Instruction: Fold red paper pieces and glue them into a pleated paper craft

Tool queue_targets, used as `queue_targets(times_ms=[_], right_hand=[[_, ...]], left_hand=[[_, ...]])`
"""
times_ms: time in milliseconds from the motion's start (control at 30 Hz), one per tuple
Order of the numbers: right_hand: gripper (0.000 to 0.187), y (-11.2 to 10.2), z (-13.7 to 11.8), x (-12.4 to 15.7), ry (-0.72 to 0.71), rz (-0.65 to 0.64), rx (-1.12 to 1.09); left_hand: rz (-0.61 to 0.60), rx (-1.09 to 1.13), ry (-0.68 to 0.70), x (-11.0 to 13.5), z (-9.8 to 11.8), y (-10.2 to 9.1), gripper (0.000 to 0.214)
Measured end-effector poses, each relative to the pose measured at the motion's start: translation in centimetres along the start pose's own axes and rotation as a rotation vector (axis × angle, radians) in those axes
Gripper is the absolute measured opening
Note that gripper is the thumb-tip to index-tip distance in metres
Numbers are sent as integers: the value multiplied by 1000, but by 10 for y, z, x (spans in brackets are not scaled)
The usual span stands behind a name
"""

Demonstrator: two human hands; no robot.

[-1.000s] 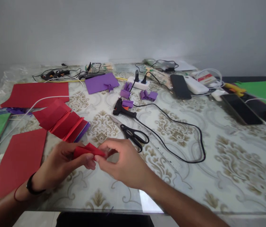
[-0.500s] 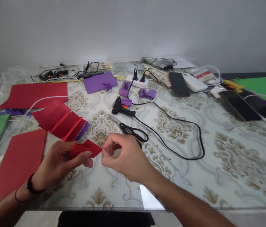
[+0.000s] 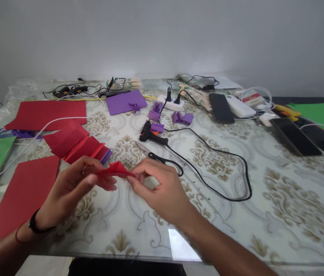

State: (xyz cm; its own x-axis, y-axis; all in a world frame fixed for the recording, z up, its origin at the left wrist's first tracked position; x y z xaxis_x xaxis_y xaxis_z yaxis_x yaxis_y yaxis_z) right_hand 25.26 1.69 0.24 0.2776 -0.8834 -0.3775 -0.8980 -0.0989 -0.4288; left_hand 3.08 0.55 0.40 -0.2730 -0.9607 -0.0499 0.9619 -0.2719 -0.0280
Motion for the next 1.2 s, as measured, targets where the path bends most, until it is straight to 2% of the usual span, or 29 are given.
queue_targets(times_ms=[67,167,267,333,500,600,700,733,800,867,967,1033,1133,1200], right_hand=[[10,-4,4,-1,12,38,28],[7,-7,7,-2,30,65,49],[7,-6,7,-1,45,74,65],[9,-4,4,0,27,62,79],[20,6,-6,4,-108,34,88],[10,10,-10,7,-165,0,71],[48,11,-12,10,-244,-36,70],[51,10,-13,11,-291,-50,76],[44,9,-16,13,-387,-64,89],[35,8,-18,13,-436,-57,76],[26,9,-20,11,-394,-96,-33],[24,11,-20,10,-347,-131,-113],[29,14,-21,11,-307,-179,-136],[33,14,-20,14,-259,-212,-150]], left_hand=[[26,96,-34,0,-3,-5,29],[-31,143,-61,-1,-5,-8,25],[-101,56,5,-2,-3,-6,24],[-100,-15,79,-2,-1,-4,25],[-43,-62,268,-1,4,-1,16],[-69,-110,319,-1,8,0,13],[-180,-192,379,0,13,4,14],[-217,-213,405,0,15,5,16],[-267,-238,440,2,19,8,19],[-284,-251,407,3,20,9,20],[-294,-251,369,4,22,9,21],[-275,-257,412,4,23,8,20],[-232,-291,472,6,24,8,16],[-255,-293,486,7,24,9,16]])
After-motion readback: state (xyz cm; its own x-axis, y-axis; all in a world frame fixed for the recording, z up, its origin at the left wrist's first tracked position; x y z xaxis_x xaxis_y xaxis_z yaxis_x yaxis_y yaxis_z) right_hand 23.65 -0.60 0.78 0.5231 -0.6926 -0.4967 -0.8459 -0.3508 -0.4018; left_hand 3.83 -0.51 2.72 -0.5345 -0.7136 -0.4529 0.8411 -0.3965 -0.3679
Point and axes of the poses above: each hand's wrist, its own x-axis away from the middle knuckle, its own y-axis out of the palm, z = x × y, the point moved 3 cm from there along -x, towards the middle knuckle, and after that the axes turned 4 degrees about x, right-handed, at the moved point
